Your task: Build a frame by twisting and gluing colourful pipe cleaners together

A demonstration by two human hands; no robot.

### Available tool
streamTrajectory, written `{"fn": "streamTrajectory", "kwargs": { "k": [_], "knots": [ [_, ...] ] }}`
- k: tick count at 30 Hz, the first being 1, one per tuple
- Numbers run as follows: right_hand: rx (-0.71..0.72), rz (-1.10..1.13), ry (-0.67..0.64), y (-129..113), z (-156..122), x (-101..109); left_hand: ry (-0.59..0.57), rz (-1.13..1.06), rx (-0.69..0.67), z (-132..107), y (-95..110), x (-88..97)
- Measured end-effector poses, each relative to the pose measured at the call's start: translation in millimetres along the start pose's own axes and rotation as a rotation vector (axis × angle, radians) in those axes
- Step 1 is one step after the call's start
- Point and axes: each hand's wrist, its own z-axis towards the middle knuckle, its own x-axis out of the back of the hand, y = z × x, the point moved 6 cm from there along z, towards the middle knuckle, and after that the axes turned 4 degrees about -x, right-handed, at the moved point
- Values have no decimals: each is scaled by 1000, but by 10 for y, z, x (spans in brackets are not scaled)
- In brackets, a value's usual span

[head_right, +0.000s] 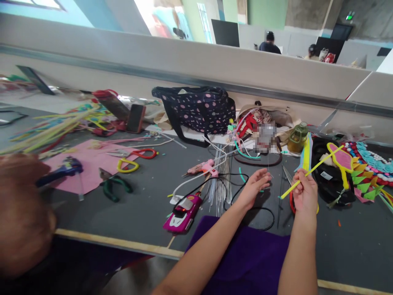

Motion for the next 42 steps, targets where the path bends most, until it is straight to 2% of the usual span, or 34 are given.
{"fn": "streamTrajectory", "kwargs": {
  "k": [5,8,11,22,29,42],
  "knots": [
    [-63,149,-124,25,-18,-123,-204,-276,214,-80,-17,-150],
    [-66,198,-142,57,-2,-138,-319,-302,236,-124,47,-212],
    [-48,176,-135,82,33,-122,-378,-242,215,-160,111,-236],
    [-47,161,-86,94,73,-108,-441,13,121,-193,199,-226],
    [-26,165,-96,86,89,-84,-501,66,94,-212,205,-241],
    [-33,189,-54,83,74,-67,-425,145,44,-187,208,-222]
  ]
}}
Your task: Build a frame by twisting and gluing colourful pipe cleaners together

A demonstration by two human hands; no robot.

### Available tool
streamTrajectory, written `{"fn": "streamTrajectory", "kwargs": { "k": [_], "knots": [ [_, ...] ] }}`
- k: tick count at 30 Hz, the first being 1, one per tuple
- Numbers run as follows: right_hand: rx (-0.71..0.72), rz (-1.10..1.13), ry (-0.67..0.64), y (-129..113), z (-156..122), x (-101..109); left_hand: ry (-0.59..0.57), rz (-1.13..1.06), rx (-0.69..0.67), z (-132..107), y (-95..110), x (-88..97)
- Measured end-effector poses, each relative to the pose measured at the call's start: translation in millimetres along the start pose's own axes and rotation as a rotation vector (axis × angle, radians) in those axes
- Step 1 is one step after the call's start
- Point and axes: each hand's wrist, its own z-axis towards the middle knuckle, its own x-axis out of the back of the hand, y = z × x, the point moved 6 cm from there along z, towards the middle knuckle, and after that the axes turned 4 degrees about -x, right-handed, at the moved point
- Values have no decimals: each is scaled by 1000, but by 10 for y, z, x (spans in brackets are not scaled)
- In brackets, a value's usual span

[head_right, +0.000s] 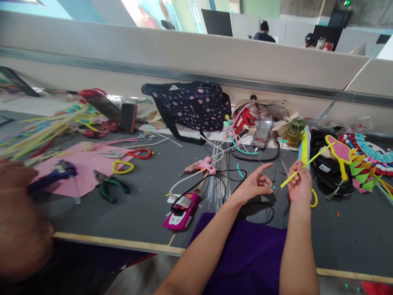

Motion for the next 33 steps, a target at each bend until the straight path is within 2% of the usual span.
{"fn": "streamTrajectory", "kwargs": {
  "k": [9,14,20,25,33],
  "knots": [
    [49,-34,63,-14,-10,64,44,-6,-72,15,34,39],
    [80,31,72,-68,-14,108,152,18,-135,18,77,123],
    [178,-87,32,-109,-49,40,218,-4,-135,-1,124,175],
    [202,-130,0,-122,-91,-34,221,-6,-127,-1,124,190],
    [186,-160,46,-138,-105,22,204,0,-115,-3,118,170]
  ]
}}
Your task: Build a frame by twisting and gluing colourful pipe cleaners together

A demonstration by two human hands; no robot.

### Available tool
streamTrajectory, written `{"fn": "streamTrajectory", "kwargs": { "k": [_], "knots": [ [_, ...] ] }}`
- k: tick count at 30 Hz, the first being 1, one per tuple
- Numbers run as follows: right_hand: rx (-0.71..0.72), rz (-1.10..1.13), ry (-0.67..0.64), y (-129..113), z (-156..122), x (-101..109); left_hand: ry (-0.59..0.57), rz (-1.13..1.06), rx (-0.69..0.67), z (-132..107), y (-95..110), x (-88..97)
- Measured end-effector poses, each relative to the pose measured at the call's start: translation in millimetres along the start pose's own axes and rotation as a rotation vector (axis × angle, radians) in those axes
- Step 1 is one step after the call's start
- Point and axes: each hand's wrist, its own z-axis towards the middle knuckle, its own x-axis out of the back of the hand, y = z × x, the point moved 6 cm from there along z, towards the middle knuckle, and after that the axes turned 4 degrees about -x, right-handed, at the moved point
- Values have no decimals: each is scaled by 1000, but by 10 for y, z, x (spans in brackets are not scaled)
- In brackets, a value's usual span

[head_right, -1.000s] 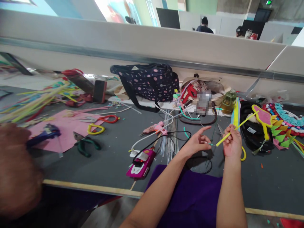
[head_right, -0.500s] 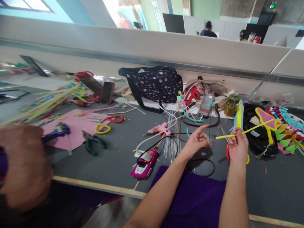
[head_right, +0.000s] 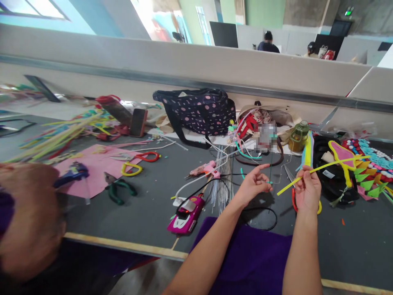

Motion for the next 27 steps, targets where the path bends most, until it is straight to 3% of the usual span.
{"fn": "streamTrajectory", "kwargs": {
  "k": [8,16,20,23,27],
  "knots": [
    [-17,-41,-8,5,29,-14,-156,-113,70,-78,62,-110],
    [-46,-147,14,166,-9,-98,-271,-78,142,-126,1,-160],
    [-116,-121,15,230,10,-62,-345,-69,103,-129,61,-115],
    [-212,-121,-53,271,10,-73,-267,-134,6,-76,169,1],
    [-350,-193,-159,330,-41,-102,-35,-295,-76,7,256,196]
  ]
}}
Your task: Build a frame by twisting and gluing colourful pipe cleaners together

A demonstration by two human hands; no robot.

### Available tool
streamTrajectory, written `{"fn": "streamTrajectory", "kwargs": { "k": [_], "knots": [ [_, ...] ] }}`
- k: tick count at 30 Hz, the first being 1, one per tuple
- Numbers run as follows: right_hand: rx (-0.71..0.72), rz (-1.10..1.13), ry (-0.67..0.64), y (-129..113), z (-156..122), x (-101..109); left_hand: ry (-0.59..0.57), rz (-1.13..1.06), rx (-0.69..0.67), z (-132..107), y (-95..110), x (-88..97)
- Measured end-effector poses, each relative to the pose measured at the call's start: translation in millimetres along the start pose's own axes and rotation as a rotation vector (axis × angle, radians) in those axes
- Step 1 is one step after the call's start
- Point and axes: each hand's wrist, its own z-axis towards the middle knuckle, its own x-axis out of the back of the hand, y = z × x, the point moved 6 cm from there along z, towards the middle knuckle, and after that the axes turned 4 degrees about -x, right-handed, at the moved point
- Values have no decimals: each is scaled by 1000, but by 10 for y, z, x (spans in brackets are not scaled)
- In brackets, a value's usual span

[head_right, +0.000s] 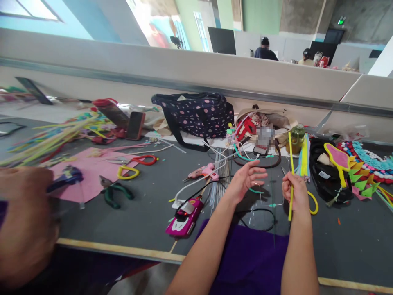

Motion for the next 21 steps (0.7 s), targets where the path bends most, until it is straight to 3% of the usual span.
{"fn": "streamTrajectory", "kwargs": {
  "k": [3,9,16,19,21],
  "knots": [
    [-86,-80,-74,49,-52,-47,126,-58,-32,22,45,94],
    [-189,-245,-207,120,-127,-153,211,57,-34,6,85,197],
    [28,-250,-9,50,12,-32,134,36,129,-7,7,183],
    [48,-230,45,39,29,-2,134,49,163,-9,-19,180],
    [26,-183,32,43,20,-17,179,76,117,2,-3,209]
  ]
}}
